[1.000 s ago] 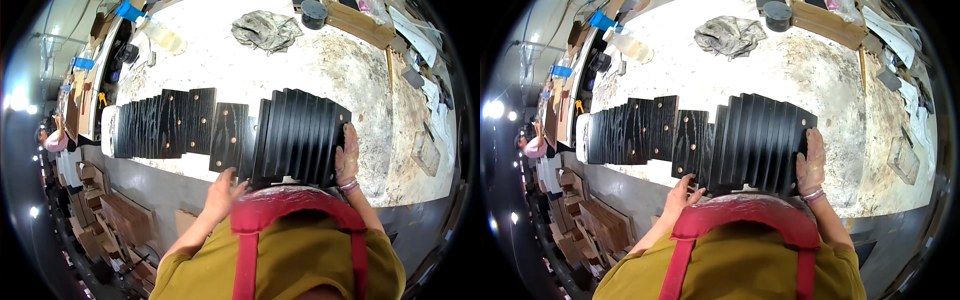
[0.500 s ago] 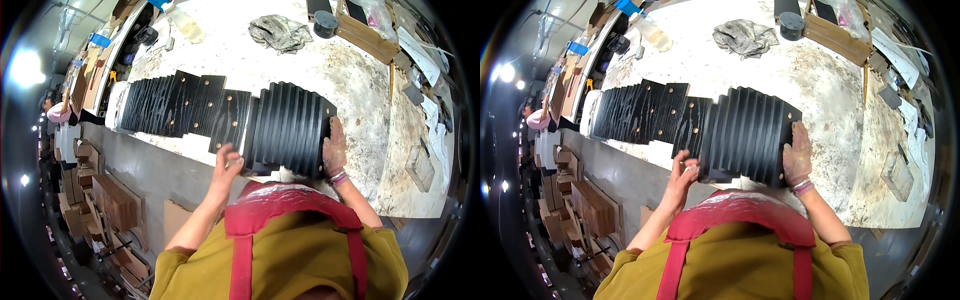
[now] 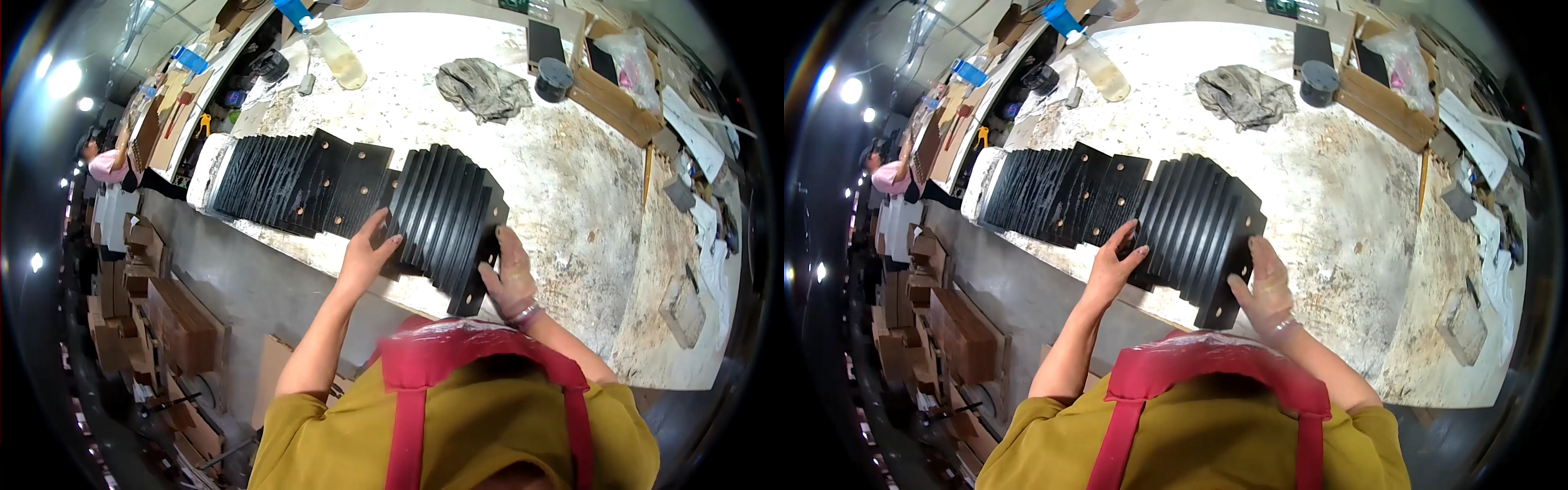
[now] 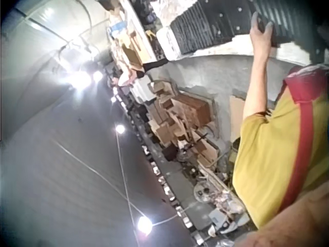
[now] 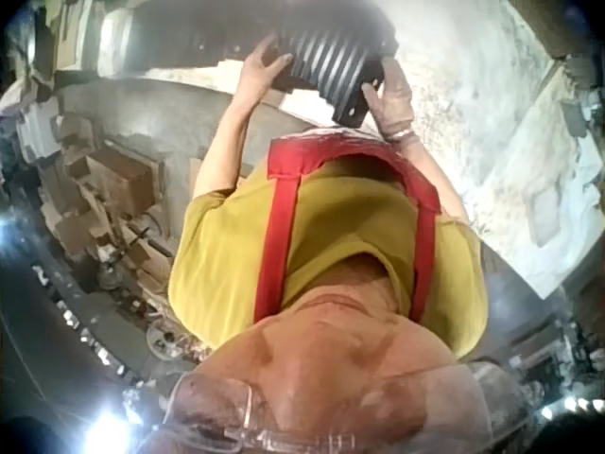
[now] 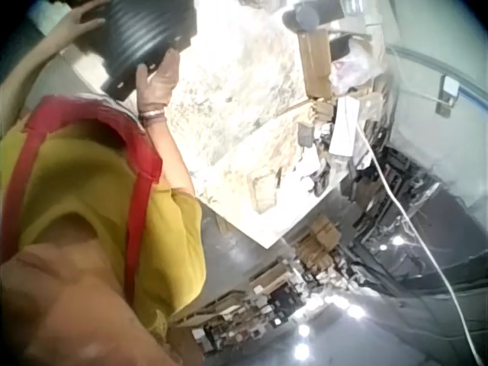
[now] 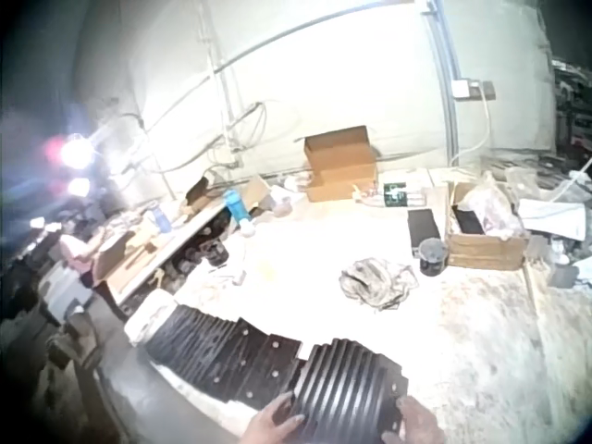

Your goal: The person picks up stacks of black wooden furniture panels from the floor, carries them to a workbench, and spreads the panels out across the table surface to organize them.

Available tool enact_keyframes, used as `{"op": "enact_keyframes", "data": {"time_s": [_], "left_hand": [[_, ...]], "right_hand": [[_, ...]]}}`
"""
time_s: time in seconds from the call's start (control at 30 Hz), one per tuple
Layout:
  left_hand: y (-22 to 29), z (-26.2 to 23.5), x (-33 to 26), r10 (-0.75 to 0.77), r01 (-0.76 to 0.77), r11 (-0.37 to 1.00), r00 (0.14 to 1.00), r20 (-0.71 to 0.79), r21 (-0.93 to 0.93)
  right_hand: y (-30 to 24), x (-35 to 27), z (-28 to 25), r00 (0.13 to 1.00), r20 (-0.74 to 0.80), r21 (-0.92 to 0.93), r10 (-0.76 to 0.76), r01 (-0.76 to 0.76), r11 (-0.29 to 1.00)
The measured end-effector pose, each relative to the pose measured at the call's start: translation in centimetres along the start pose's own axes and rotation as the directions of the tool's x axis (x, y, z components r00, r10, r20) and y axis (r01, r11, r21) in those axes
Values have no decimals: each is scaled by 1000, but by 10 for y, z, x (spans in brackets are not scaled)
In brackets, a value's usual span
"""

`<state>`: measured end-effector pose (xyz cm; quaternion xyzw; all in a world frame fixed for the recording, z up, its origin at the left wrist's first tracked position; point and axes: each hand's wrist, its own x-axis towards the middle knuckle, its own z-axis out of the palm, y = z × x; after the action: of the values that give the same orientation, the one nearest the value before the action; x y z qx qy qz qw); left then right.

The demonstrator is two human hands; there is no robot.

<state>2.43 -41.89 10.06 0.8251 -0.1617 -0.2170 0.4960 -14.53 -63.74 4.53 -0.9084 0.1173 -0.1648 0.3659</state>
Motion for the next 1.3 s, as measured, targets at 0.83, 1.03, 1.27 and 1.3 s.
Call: {"op": "enact_keyframes", "data": {"time_s": [0.83, 1.03, 1.27, 1.3], "left_hand": [[-50, 10, -55, -97, 189, 955, 928, -359, 231], [-17, 0, -46, -445, 242, 793, 857, -260, -559], [-26, -22, -44, -437, 316, 817, 885, -160, -482], [-21, -23, -44, -435, 337, 833, 889, -143, -440]], "right_hand": [[-67, 167, 30, 661, 421, -49, -621, 700, 712], [-65, 170, 30, 646, 422, -69, -636, 723, 688], [-68, 172, 31, 642, 428, -44, -635, 717, 695], [-68, 171, 30, 644, 445, -24, -622, 703, 711]]}}
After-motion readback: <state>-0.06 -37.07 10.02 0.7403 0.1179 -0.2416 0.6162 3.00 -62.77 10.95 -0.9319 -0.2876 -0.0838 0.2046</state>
